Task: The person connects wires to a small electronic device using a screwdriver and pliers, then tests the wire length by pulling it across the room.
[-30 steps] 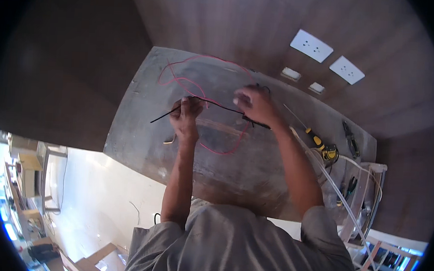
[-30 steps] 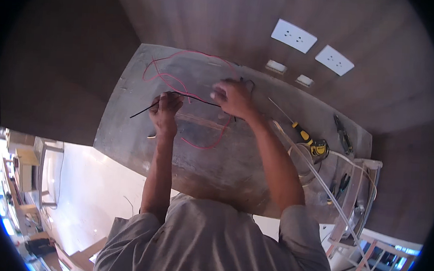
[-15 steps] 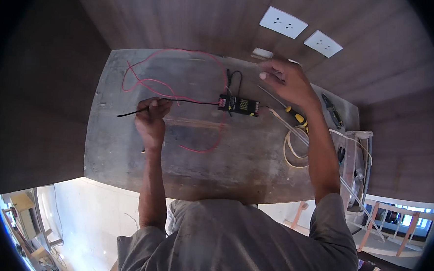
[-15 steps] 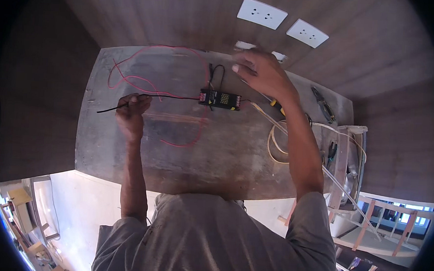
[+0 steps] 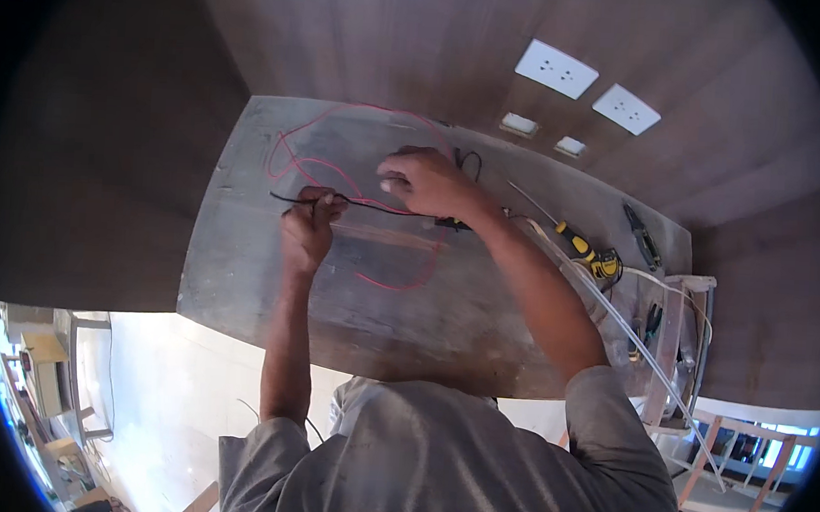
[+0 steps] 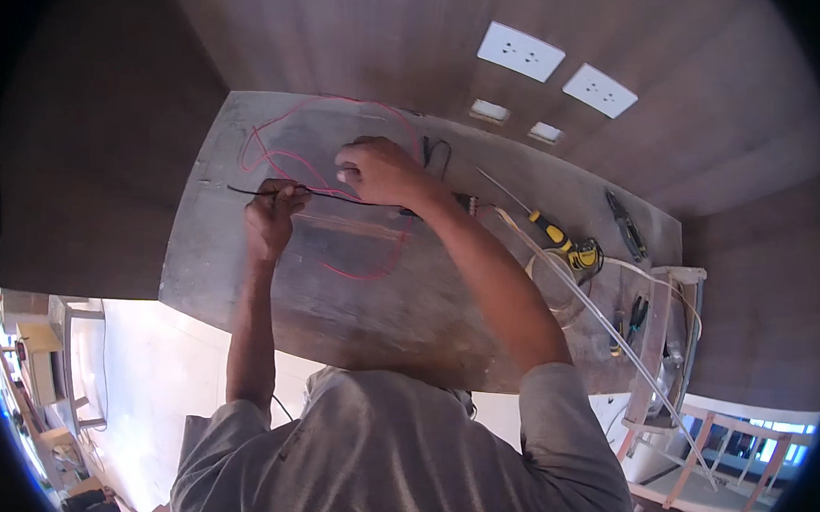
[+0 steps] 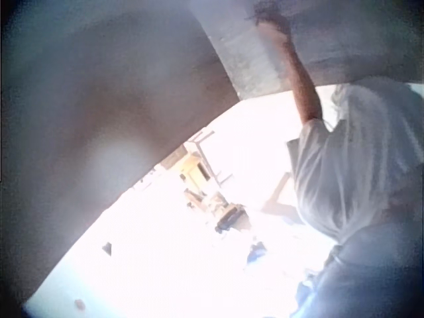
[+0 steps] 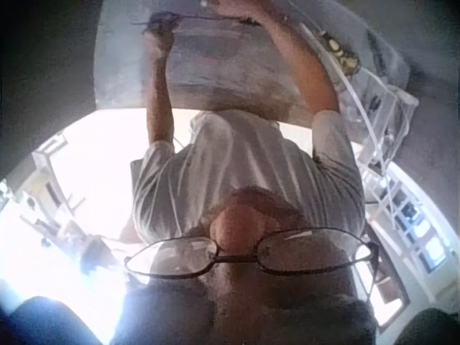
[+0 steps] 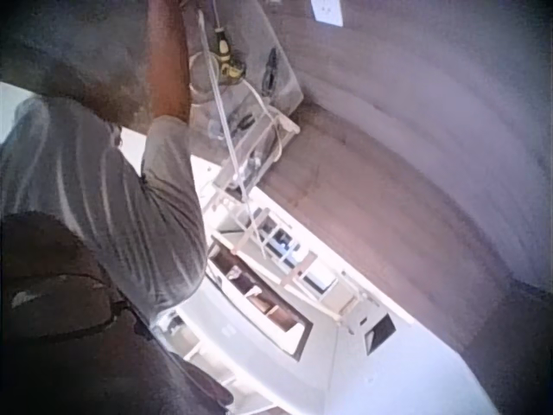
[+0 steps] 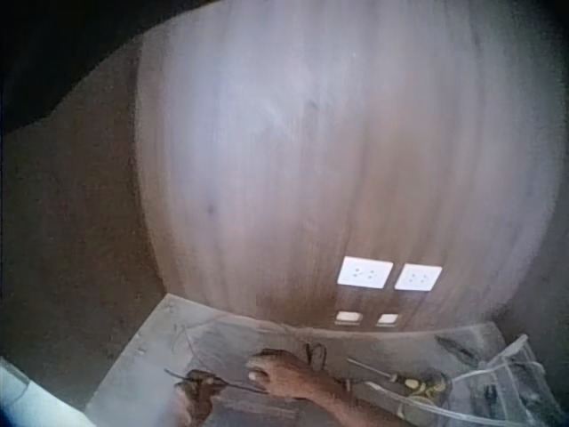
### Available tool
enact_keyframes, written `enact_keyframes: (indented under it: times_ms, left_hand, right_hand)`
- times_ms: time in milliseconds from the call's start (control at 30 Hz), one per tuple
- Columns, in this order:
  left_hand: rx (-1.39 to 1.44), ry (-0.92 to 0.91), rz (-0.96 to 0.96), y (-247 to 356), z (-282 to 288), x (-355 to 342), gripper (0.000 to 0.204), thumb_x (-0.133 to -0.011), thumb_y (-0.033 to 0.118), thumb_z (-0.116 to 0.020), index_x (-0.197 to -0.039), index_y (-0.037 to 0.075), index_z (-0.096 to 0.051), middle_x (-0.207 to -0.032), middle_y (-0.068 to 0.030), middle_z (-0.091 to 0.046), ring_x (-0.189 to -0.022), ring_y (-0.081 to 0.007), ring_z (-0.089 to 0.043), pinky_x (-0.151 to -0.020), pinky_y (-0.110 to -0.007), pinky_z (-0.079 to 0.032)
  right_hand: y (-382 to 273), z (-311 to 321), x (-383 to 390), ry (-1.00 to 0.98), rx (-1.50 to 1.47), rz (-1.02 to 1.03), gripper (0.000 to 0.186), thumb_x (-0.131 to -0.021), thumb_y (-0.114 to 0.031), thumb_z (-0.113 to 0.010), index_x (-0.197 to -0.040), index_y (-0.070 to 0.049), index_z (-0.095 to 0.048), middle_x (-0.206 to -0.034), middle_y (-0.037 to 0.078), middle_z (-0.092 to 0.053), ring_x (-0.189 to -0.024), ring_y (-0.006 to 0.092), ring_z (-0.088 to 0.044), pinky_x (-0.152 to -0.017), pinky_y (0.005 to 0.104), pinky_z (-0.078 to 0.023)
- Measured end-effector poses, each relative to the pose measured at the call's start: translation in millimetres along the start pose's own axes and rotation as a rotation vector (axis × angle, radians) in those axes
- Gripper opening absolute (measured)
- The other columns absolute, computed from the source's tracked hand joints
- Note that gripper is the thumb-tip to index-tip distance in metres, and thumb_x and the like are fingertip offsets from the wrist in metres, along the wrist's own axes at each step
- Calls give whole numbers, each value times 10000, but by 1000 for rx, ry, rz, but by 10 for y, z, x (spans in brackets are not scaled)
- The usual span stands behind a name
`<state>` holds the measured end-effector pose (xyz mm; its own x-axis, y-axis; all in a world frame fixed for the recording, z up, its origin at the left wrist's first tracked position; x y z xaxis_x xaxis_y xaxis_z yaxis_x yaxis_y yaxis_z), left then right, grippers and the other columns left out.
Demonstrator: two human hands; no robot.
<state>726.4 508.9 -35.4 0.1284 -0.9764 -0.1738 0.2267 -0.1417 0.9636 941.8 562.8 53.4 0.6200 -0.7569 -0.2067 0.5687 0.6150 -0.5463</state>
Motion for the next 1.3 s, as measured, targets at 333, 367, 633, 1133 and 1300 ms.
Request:
enact_keyframes:
  times_ms: [333, 367, 633, 1133, 1300]
  left_hand:
    - [557, 104, 275, -31, -11, 443, 372, -1034, 334, -615, -1216, 10, -609, -1056, -127, -716, -941, -226, -727, -780, -341, -589]
    - [557, 109, 277, -62, -5, 461, 372, -1034, 334, -615, -1216, 10, -609, -1056, -127, -716, -941, -226, -727, -780, -341, -589]
    - [-484, 39, -504, -246, 368, 76, 414, -878, 8, -612, -1293, 12, -605, -1224, -190, -643, -1166, -363, -616, -979, -467, -517]
    - [-941, 17, -591, -704, 1893, -1851, 138, -718, 144, -677, -844, 133, -732, -807, -137, -683, -747, -390, -662, -683, -515, -534]
    - [-1265, 338, -579, 203, 2137, -1927, 199, -744, 163, -673, -930, 156, -743, -833, -142, -697, -788, -406, -674, -679, -519, -548]
  right_hand:
    - [-18, -943, -638, -214, 284, -116, 210, -816, -152, -693, -966, -15, -746, -1077, 205, -689, -1079, 366, -664, -893, 453, -554]
    - [0, -994, -653, -196, 318, -105, 177, -820, -150, -697, -949, -40, -746, -1060, 179, -681, -1074, 354, -653, -897, 447, -545]
    - [264, -718, -504, -142, 53, 13, 123, -801, -55, -685, -905, -54, -750, -1089, 188, -685, -1020, 332, -674, -872, 433, -549]
    - [622, 15, 707, 89, -82, -262, 127, -852, -115, -705, -941, -24, -703, -920, 149, -702, -901, 322, -687, -813, 420, -544]
    - [627, -194, 780, 109, 148, -153, 83, -826, -90, -675, -889, -38, -692, -880, 125, -660, -933, 322, -646, -806, 461, -531]
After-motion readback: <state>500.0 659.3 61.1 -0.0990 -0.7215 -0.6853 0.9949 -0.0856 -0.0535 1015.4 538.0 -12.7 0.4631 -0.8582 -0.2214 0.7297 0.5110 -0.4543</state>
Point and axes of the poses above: each hand's wrist, its own x-axis away from the middle knuckle, its own z-axis out of the back of the hand, y = z × x, the point moved 4 cm from there along -x, towards the middle knuckle
